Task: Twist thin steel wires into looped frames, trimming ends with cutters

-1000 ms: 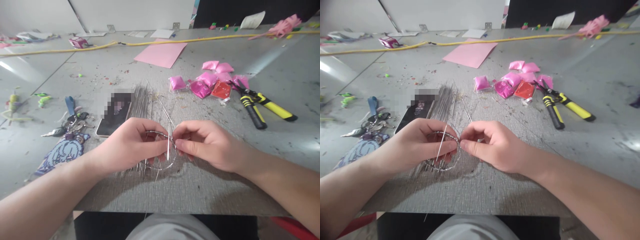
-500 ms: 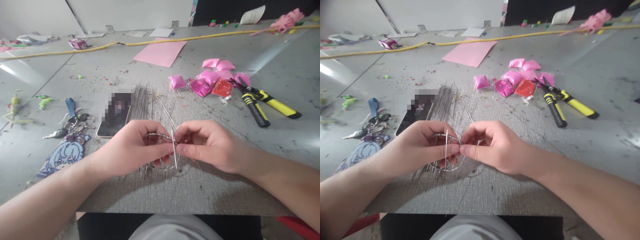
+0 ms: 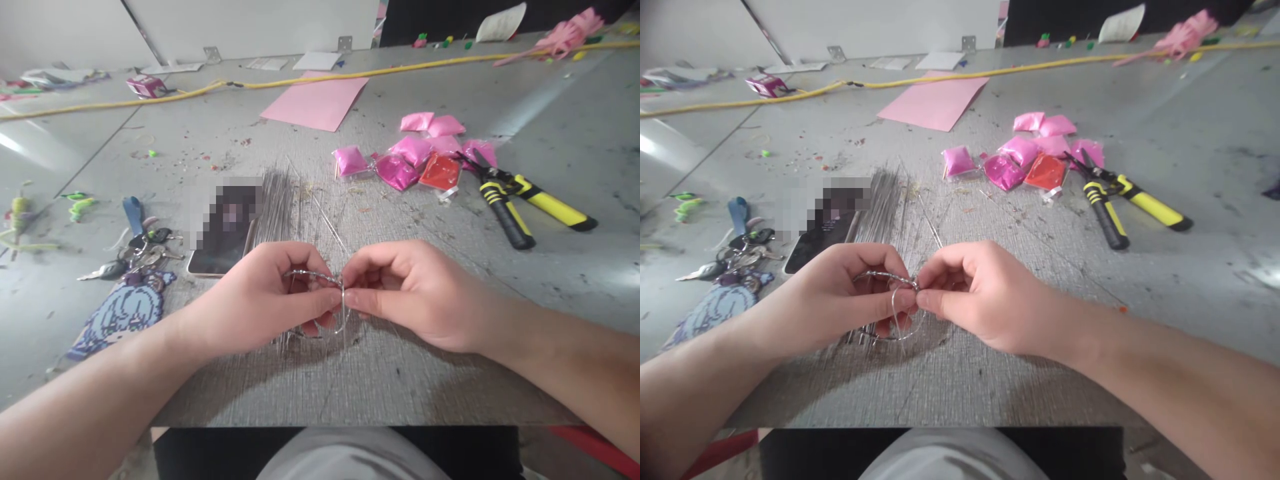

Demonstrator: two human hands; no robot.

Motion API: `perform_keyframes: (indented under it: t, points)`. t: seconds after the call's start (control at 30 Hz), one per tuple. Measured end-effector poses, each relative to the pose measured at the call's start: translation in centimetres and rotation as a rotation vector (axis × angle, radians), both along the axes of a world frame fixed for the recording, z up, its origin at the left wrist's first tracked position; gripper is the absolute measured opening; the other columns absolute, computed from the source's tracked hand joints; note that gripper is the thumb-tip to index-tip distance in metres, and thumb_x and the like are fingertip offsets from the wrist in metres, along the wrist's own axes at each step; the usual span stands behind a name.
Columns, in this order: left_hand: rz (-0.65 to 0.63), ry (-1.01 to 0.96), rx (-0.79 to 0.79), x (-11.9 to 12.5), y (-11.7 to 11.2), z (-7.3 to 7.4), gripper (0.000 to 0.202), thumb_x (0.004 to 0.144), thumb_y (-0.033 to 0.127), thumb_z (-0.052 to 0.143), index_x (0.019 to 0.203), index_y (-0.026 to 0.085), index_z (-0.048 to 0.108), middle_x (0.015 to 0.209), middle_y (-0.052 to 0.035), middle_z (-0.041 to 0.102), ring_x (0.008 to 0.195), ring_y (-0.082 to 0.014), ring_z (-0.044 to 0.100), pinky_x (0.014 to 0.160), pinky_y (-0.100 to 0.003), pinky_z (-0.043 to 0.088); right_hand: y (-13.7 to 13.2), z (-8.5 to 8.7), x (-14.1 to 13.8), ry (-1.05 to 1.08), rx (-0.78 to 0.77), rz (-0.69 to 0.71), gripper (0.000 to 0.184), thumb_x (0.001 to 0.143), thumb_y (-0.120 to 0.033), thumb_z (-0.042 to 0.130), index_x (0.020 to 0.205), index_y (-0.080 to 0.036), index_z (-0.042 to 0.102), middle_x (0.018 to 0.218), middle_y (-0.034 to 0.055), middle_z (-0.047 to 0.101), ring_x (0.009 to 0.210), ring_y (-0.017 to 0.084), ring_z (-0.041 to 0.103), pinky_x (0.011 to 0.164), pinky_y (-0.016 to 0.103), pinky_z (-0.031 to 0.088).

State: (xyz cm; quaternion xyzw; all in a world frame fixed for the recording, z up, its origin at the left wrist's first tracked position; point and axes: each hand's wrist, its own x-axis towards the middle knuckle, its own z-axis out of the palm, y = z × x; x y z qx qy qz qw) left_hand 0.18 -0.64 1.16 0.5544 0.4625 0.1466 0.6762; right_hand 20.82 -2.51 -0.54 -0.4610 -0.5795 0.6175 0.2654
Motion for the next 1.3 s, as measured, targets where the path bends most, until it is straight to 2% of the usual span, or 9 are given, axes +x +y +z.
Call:
perform_keyframes:
  t: [0.27,0.47,0.7,0.87,1.0,1.1,1.13,1.2,1.3]
  points:
    - [0.022,-0.015,-0.010,0.2,0.0,0.0,0.014,0.080,0.015,0.073,0.077,0.018,0.059,0.065,0.0014,0.071,0.056,-0.0086,0.060,0.054,-0.018,0.051,-0.7,0.0,-0.1,-0.051,0.152,-0.022,0.006,0.089,-0.022,0.066,0.085,-0.021,0.070,0.080,0.0006,0.075,0.067,0.013,0.064,0.055,0.023,0.047]
    - [0.032,-0.001,-0.004,0.2,0.0,0.0,0.013,0.085,0.025,0.070,0.080,0.018,0.060,0.066,0.0005,0.070,0.057,-0.0097,0.060,0.054,-0.020,0.052,-1.1,0.0,-0.5,-0.024,0.159,-0.057,0.009,0.088,-0.017,0.066,0.079,-0.020,0.067,0.076,0.0005,0.075,0.066,0.013,0.064,0.051,0.023,0.045]
    - [0.019,0.014,0.004,0.1,0.1,-0.3,0.010,0.085,0.023,0.071,0.084,0.019,0.062,0.069,0.0013,0.071,0.062,-0.0101,0.061,0.059,-0.021,0.052,-0.5,-0.7,-0.5,0.019,0.092,-0.082,0.003,0.085,-0.020,0.070,0.083,-0.019,0.067,0.068,-0.0023,0.067,0.060,0.009,0.058,0.050,0.020,0.042]
    - [0.003,0.022,0.038,-0.1,0.2,-0.3,0.009,0.086,0.026,0.070,0.085,0.019,0.064,0.070,0.0012,0.070,0.064,-0.0116,0.063,0.059,-0.022,0.052,-0.2,-1.0,0.0,0.077,0.071,-0.051,0.009,0.093,-0.024,0.062,0.087,-0.019,0.066,0.069,-0.0023,0.063,0.060,0.009,0.053,0.051,0.020,0.040]
    - [0.048,0.042,0.062,-0.1,0.2,-0.2,0.009,0.083,0.022,0.072,0.084,0.019,0.063,0.069,0.0019,0.069,0.060,-0.0108,0.062,0.057,-0.022,0.051,-0.5,-0.9,0.3,0.084,0.235,-0.038,0.009,0.091,-0.026,0.067,0.093,-0.022,0.059,0.077,-0.0036,0.060,0.065,0.009,0.054,0.055,0.021,0.044]
    - [0.034,0.024,0.056,-0.1,0.1,-0.3,0.007,0.085,0.022,0.068,0.085,0.019,0.062,0.074,0.0006,0.070,0.062,-0.0113,0.063,0.059,-0.023,0.052,-0.7,-0.8,0.3,0.079,0.440,0.071,0.045,0.080,-0.021,0.079,0.117,-0.026,0.054,0.089,-0.0033,0.060,0.077,0.011,0.058,0.062,0.023,0.048]
    - [0.017,0.016,0.049,-0.1,0.1,-0.3,0.006,0.087,0.023,0.066,0.085,0.019,0.062,0.076,-0.0001,0.070,0.063,-0.0117,0.063,0.060,-0.024,0.052,-0.7,-0.8,0.3,0.050,0.504,0.112,0.049,0.079,-0.020,0.080,0.120,-0.026,0.054,0.090,-0.0030,0.060,0.077,0.011,0.058,0.064,0.023,0.049]
    - [-0.008,0.010,0.030,-0.1,0.0,-0.4,0.007,0.090,0.023,0.063,0.085,0.019,0.061,0.077,-0.0008,0.069,0.065,-0.0119,0.063,0.062,-0.025,0.053,-0.5,-0.7,0.3,-0.019,0.592,0.158,0.039,0.082,-0.020,0.078,0.116,-0.024,0.059,0.087,-0.0028,0.063,0.075,0.011,0.058,0.066,0.024,0.048]
    - [-0.009,0.017,-0.002,0.0,-0.2,-0.4,0.006,0.090,0.023,0.062,0.086,0.019,0.060,0.077,-0.0001,0.069,0.064,-0.0105,0.062,0.060,-0.023,0.051,-0.4,-0.6,0.3,-0.066,0.605,0.143,0.017,0.087,-0.025,0.074,0.102,-0.023,0.065,0.081,-0.0031,0.066,0.070,0.009,0.059,0.065,0.024,0.047]
